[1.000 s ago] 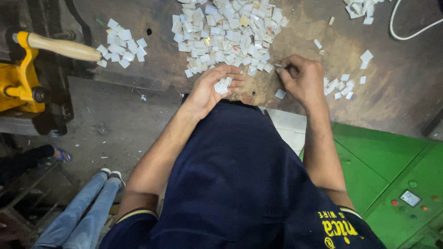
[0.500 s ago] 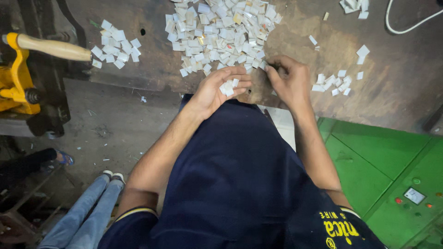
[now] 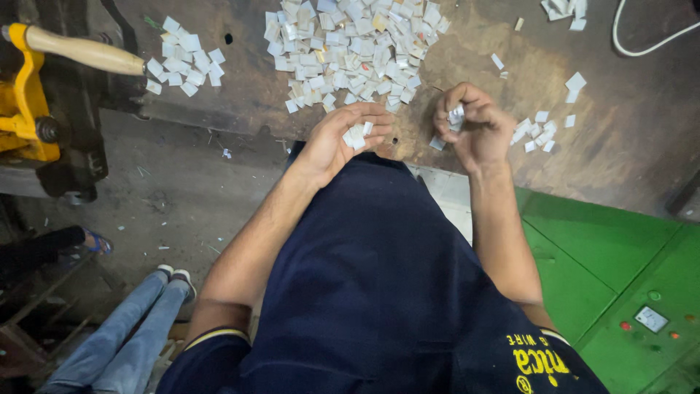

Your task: The person sorts small white rectangular pieces on a workbench, picking them up and placing them into piles. Another person is visible nearby, but the camera wearer continues sorting the pieces by hand throughout the clip.

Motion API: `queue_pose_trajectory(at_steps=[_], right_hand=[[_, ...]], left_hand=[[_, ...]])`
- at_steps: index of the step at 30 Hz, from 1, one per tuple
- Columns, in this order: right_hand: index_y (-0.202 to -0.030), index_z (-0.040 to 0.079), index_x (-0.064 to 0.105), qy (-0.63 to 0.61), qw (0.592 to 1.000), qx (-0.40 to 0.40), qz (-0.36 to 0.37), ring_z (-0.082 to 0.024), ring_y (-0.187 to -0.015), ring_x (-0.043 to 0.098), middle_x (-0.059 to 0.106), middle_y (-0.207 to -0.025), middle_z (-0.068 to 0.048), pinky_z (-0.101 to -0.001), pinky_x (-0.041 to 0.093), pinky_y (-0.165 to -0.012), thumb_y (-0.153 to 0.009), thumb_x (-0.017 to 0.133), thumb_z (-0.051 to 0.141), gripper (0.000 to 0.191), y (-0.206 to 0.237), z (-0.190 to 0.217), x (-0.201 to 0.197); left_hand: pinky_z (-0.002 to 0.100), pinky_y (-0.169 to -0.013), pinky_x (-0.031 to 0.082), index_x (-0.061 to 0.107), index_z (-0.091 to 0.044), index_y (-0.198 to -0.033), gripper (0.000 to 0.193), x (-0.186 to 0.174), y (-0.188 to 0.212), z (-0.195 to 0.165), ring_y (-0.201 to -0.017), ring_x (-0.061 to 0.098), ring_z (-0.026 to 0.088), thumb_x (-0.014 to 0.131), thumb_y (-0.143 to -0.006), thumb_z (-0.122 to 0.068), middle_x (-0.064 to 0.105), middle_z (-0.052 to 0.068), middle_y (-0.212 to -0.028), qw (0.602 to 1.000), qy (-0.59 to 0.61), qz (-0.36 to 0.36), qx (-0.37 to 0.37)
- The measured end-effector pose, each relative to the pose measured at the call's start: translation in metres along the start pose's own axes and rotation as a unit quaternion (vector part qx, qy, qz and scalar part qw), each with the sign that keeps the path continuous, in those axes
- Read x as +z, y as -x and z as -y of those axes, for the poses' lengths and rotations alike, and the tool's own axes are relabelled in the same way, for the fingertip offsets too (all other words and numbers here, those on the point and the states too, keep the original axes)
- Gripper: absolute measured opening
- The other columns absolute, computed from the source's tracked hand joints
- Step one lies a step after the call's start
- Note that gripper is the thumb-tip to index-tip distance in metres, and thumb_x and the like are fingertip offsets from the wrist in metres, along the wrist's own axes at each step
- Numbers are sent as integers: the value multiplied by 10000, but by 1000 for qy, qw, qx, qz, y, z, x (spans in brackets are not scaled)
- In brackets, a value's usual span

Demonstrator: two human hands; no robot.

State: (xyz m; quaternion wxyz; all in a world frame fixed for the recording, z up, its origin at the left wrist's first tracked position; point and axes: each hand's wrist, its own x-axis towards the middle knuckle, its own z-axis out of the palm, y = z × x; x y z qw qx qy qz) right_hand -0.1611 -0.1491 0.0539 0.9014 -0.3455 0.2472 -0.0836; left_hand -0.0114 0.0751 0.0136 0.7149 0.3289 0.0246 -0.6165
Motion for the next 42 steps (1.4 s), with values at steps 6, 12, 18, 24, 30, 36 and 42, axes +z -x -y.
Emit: queue_pose_trajectory(at_steps=[6,12,18,24,30,36,42], right_hand=[[-1002,-4,752,528,838,-110,-89,-145,-773,603,695,-884,-54,-265,484,-710,-920,779,107,140,-13,-16,9],[-975,14,747,662,713,-205,-101,-149,-730,596,686,-877,-96,-283,473,-685,-884,807,77,126,-19,-37,17],[-953,19,677,282,953,-69,-84,-123,-814,589,672,-912,-40,-253,442,-697,-961,734,66,75,-6,-20,1],[-941,26,707,117,990,5,-81,-159,-681,583,675,-808,-64,-250,405,-536,-811,666,92,151,-3,-7,-4],[-946,3,737,660,716,-173,-148,-199,-685,619,658,-764,-83,-355,495,-639,-866,854,165,215,-18,-28,13],[-906,18,735,697,676,-185,-151,-146,-641,556,624,-733,-78,-329,464,-611,-837,872,153,204,-21,-32,20],[-862,18,701,644,745,-131,-115,-117,-592,483,542,-647,-45,-305,406,-563,-884,823,77,137,-6,-24,13]], left_hand=[[420,-1026,555,577,84,-1325,426,2,1,1,-1175,676,300,469,-1045,-220,675,232,-1267,1000,4,-2,8],[407,-1017,562,577,97,-1322,424,4,5,4,-1165,687,306,459,-1051,-207,674,243,-1265,1000,9,-3,17],[400,-1007,560,567,95,-1334,430,1,9,5,-1170,685,295,446,-1047,-201,669,237,-1273,1000,8,-16,20],[414,-1019,562,562,97,-1333,429,3,9,7,-1166,684,305,446,-1040,-193,670,243,-1259,1000,7,-18,19],[424,-1028,564,562,103,-1329,431,6,8,10,-1168,689,320,448,-1036,-192,673,243,-1248,1000,10,-12,13],[411,-1017,559,561,95,-1337,431,4,12,10,-1165,686,307,442,-1042,-196,678,242,-1258,1000,7,-12,19],[398,-997,559,570,94,-1337,431,0,16,8,-1151,686,291,444,-1050,-203,678,235,-1257,1000,2,-15,26]])
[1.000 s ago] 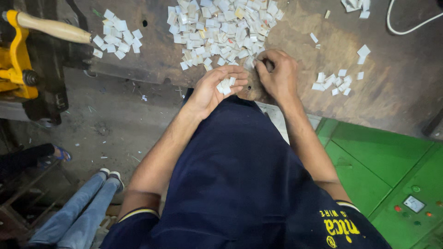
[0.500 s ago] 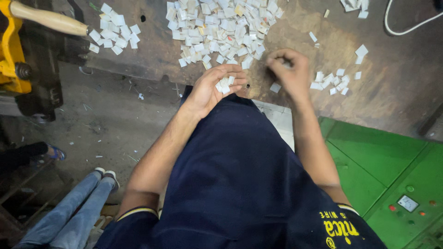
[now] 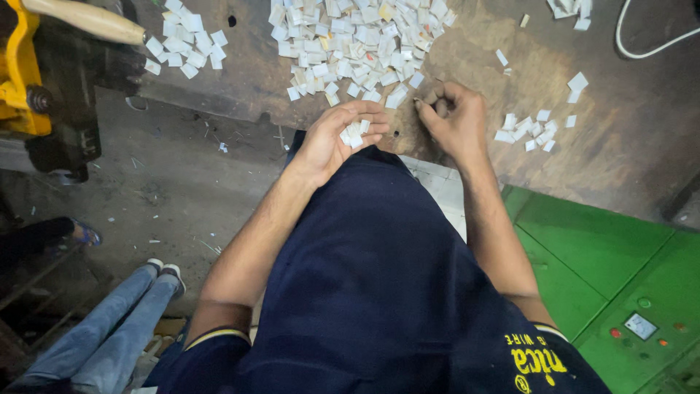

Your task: The person sorts small white rectangular pieces on a workbench, picking them up and placing them into piles. Another person is visible nearby, but the camera wearer continues sorting the pieces by hand throughout the clip.

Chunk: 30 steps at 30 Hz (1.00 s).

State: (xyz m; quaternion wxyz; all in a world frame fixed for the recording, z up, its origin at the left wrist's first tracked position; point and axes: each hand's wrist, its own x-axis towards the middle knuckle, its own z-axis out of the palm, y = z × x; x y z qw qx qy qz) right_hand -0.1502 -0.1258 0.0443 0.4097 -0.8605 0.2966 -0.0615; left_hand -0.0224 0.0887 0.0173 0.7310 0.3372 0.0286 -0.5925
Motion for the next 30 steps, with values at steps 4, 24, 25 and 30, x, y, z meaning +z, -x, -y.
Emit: queue_pose_trajectory(at_steps=[4,24,25,30], right_hand=[[-921,13,715,51,990,-115,-68,-149,-644,570,616,-726,-75,-309,455,-602,-890,822,35,114,20,-4,-12],[-1022,26,761,70,996,-51,11,-293,-796,707,731,-903,-165,-389,543,-735,-950,778,129,127,20,-3,-46],[-1036,23,762,75,995,-62,-16,-293,-792,705,734,-922,-169,-389,544,-729,-946,792,138,149,10,3,-33],[-1078,16,758,94,989,-91,-68,-311,-798,694,737,-970,-178,-400,531,-712,-921,806,123,196,-14,18,-3]], left_hand=[[399,-1001,560,569,90,-1332,429,0,0,-1,-1153,688,293,445,-1045,-203,678,238,-1251,1000,2,0,1],[417,-1004,564,561,100,-1324,419,8,-10,-6,-1161,689,320,453,-1028,-176,675,240,-1238,999,8,0,-35],[415,-1001,563,562,96,-1322,420,7,-8,-7,-1161,690,318,453,-1021,-176,677,239,-1238,999,5,-8,-33],[414,-1001,561,568,100,-1315,415,1,3,-15,-1161,686,329,451,-1031,-179,677,244,-1235,1000,6,-17,-11]])
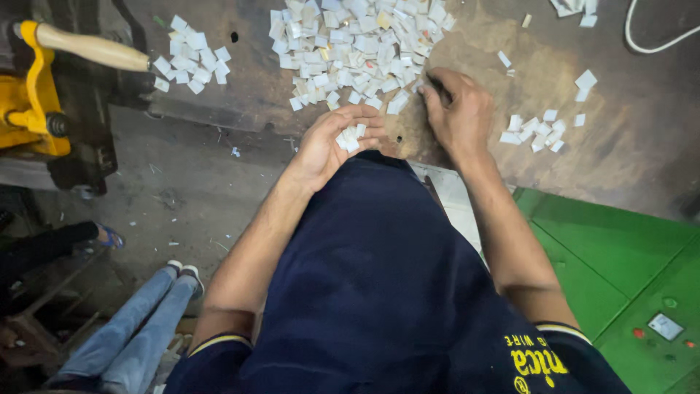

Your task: The person sorts small white rectangular pieces on a workbench, picking them up and placing them into piles. Another person is visible nearby, but the camera wearer continues sorting the pieces by hand throughout the clip.

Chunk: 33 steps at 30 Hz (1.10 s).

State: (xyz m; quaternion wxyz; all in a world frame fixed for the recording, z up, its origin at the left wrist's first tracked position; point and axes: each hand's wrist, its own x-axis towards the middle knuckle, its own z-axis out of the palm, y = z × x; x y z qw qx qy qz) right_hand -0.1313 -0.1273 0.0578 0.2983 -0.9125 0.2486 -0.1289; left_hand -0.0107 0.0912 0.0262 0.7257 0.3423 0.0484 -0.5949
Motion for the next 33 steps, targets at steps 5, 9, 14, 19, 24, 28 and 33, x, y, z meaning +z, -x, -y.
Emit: queue_pose_trajectory(at_steps=[5,9,14,19,24,28,33], right_hand=[[-1024,33,757,-9,998,50,36,-311,-759,690,725,-889,-167,-411,532,-711,-890,799,116,164,-3,0,3],[-1124,37,751,-29,999,-11,25,-306,-798,692,734,-991,-169,-395,540,-736,-898,749,80,230,-4,0,6],[-1003,26,740,14,998,21,56,-314,-770,676,695,-854,-165,-412,518,-705,-869,784,91,156,-4,-3,4],[-970,31,734,-31,998,-47,-4,-271,-754,673,699,-860,-129,-376,522,-690,-888,778,50,94,3,-4,-5],[-938,23,750,-52,997,-42,-27,-172,-628,597,635,-731,-77,-317,464,-621,-864,803,16,91,17,7,-4],[-949,31,771,-151,980,104,80,-80,-628,497,600,-698,-28,-265,406,-578,-899,819,95,94,23,26,1],[-996,36,744,-279,946,112,124,-36,-756,624,713,-841,0,-245,528,-684,-979,738,123,88,18,33,3]], left_hand=[[412,-1010,557,571,109,-1314,423,-3,4,0,-1172,682,322,447,-1030,-179,678,247,-1245,1000,-6,-10,5],[431,-1007,566,572,109,-1301,417,-5,0,0,-1160,684,329,451,-1031,-183,675,259,-1239,1000,-2,-4,13],[434,-1019,562,569,109,-1307,409,-6,-4,-2,-1169,681,325,464,-1027,-171,664,263,-1247,1000,7,6,8],[430,-1009,555,574,113,-1318,421,-7,-7,-1,-1158,678,327,467,-1019,-164,666,265,-1251,1000,3,3,6],[422,-1020,561,572,104,-1320,419,-11,-9,-1,-1176,681,325,456,-1033,-179,666,256,-1254,1000,4,15,9],[417,-1037,551,568,100,-1331,434,-11,-11,2,-1197,674,310,461,-1023,-188,665,241,-1291,1000,4,1,1],[424,-1033,533,554,87,-1355,454,-9,-12,9,-1202,656,318,481,-1044,-236,650,244,-1319,998,49,26,-25]])
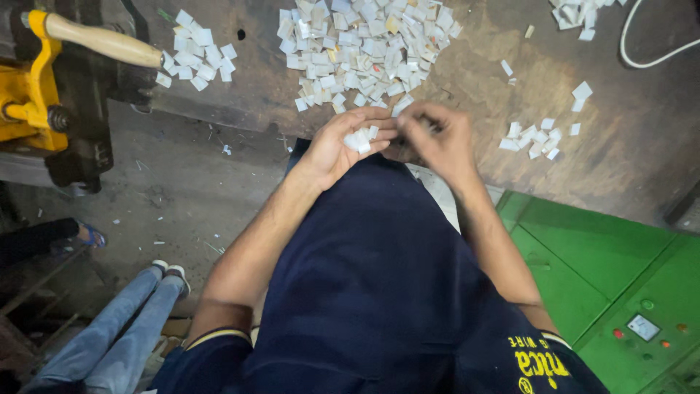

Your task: The person sorts small white rectangular pieces on a workbench, picking them up and placing them into piles. Another person is visible nearby, but the camera wearer continues sorting the pieces by hand throughout the clip.

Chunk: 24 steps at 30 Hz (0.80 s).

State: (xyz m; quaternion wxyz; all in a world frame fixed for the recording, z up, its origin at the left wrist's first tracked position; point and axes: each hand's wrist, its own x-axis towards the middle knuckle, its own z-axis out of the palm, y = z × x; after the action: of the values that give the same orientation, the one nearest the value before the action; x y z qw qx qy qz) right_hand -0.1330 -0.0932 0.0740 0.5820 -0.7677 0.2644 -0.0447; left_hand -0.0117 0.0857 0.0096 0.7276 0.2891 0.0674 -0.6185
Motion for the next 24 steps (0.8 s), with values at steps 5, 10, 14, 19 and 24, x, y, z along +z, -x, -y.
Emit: queue_pose_trajectory(at_steps=[5,10,14,19,24], right_hand=[[-987,16,765,221,973,-52,-36,-174,-674,628,709,-827,-111,-321,505,-642,-889,784,110,137,-15,-8,-1],[-1002,36,776,230,968,-89,-42,-237,-749,693,734,-861,-138,-343,536,-690,-891,792,126,144,-8,3,12],[-1022,56,771,131,988,-85,14,-241,-743,714,761,-928,-124,-355,549,-687,-925,749,115,116,1,30,17],[-1012,58,780,212,966,-123,87,-298,-724,717,736,-843,-154,-397,551,-658,-838,806,158,202,-1,59,34],[-977,76,790,274,951,-111,90,-343,-767,710,739,-809,-161,-436,542,-691,-831,803,187,184,-9,65,49]], left_hand=[[435,-1095,510,538,104,-1383,497,-4,5,-6,-1254,638,334,495,-1035,-248,625,266,-1349,1000,0,10,14],[434,-1170,466,499,88,-1422,552,-3,9,-12,-1331,599,332,495,-1003,-272,586,260,-1427,998,47,29,13],[433,-1187,431,480,92,-1472,603,0,13,-14,-1352,562,315,423,-1046,-330,559,242,-1474,997,67,39,11],[446,-1190,421,475,71,-1480,656,7,11,-15,-1373,546,320,347,-1036,-395,554,230,-1490,996,53,69,5],[475,-1156,442,468,69,-1487,676,8,8,-12,-1332,554,328,360,-1048,-433,573,224,-1450,996,62,69,-2]])
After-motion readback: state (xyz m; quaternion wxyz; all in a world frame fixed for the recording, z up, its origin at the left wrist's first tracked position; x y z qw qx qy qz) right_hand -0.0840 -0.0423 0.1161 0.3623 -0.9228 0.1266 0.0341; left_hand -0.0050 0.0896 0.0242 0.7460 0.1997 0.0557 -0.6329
